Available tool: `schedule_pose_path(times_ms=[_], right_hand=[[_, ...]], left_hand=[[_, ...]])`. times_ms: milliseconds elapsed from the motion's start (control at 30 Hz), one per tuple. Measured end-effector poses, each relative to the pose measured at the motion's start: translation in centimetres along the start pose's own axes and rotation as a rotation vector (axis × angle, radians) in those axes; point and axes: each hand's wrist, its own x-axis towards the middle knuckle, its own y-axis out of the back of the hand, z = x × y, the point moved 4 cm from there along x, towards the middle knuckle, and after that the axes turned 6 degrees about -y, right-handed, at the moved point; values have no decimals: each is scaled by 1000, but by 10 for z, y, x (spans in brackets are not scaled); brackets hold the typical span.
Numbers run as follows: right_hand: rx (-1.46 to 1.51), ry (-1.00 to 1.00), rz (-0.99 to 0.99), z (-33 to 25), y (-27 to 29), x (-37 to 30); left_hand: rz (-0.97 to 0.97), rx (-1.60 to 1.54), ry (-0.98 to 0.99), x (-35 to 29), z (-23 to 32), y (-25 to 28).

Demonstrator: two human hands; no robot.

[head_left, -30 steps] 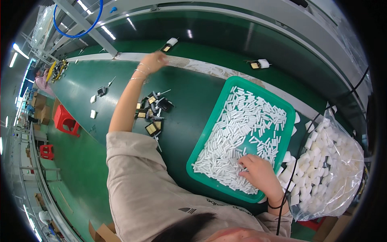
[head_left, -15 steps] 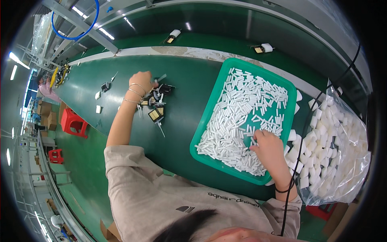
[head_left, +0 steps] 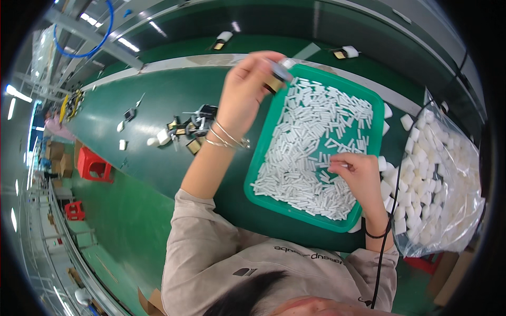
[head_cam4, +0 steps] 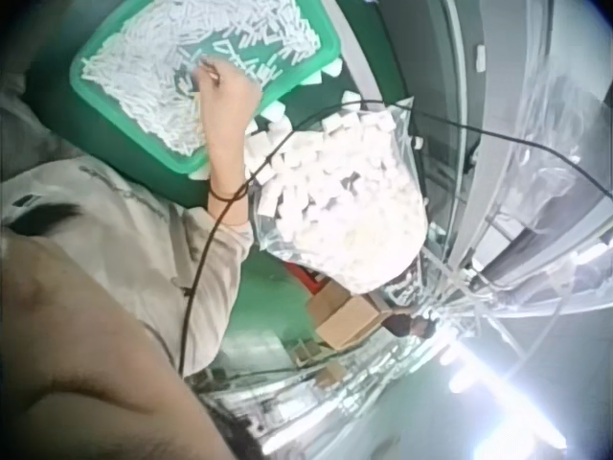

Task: The person assembles electronic components by taking a small circuit board and inserting it into a white plastic housing, then inserting a small metal pin through the assembly.

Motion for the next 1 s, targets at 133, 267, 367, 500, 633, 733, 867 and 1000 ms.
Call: schedule_pose_path(times_ms=[133, 267, 367, 500, 633, 733, 867, 1000], right_hand=[[383, -296, -65, 4, 14, 1], [818, -325, 65, 23, 31, 7], [1351, -436, 15, 21, 25, 15], [1234, -328, -61, 18, 24, 12], [1179, -310, -77, 13, 28, 10], [1146, -334, -78, 9, 29, 9], [1147, -311, -93, 9, 29, 8], [1138, -305, -104, 9, 31, 7]], left_hand=[[-146, 83, 114, -17, -11, -53], [-278, 419, -19, -25, -16, -74], [-312, 648, -106, -24, -8, -84], [-282, 722, -155, -24, -11, -85], [-307, 774, -216, -22, -9, -81], [-297, 749, -170, -20, -9, -76], [-335, 730, -137, -21, -9, -77], [-385, 664, -105, -21, -11, -76]])
